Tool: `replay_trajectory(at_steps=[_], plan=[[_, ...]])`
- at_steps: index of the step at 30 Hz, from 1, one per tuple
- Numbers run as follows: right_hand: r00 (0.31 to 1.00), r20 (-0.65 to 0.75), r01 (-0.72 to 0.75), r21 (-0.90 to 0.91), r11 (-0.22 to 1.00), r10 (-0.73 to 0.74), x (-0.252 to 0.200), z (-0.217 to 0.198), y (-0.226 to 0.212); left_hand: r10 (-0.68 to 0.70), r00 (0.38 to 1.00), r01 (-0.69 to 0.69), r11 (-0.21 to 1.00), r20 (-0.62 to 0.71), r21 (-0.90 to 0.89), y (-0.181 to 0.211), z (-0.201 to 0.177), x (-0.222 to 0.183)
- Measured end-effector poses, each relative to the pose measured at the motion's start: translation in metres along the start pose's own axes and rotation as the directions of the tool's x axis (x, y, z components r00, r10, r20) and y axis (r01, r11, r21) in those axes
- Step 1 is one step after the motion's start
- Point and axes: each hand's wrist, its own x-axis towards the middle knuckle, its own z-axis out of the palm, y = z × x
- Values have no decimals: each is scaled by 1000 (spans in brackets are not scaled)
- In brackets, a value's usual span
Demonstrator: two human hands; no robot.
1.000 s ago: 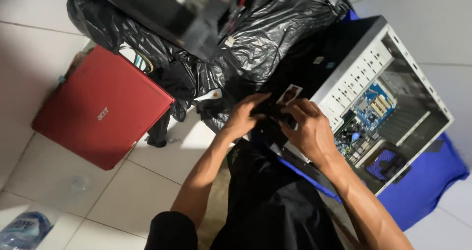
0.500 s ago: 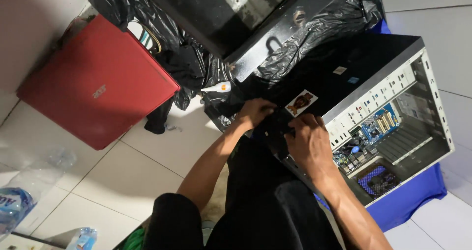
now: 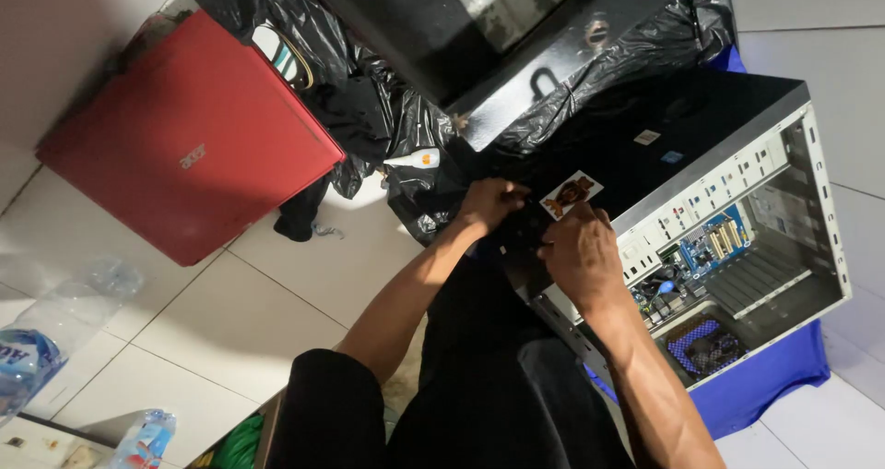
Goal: Installing internal components like the power supply and cooling fan into a PC case and then closing it
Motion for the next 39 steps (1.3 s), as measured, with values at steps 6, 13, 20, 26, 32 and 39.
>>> replay_trajectory(at_steps=[6,13,20,26,32,39], plan=[[998,38,63,-136,989,-59,-9,3,9,106,992,-101,992,-66,78,-6,9,1],[918,-345,227,55,972,-195,-40,-76,-28,156,984,-149,986,-88,80,-21,16,-5],[844,-535,164,314,935,32,-114,-40,39,-104,992,96,991,75,98,87,-46,-47],[741,-552,-196,367,909,383,-208,65,139,-578,816,579,814,23,-59,126,-17,-75],[367,-591,-386,606,696,718,-296,110,217,-645,754,651,759,-127,10,319,70,-150],[150,-345,-410,831,376,926,-332,325,385,-123,992,73,386,-27,920,-9,-126,-70]])
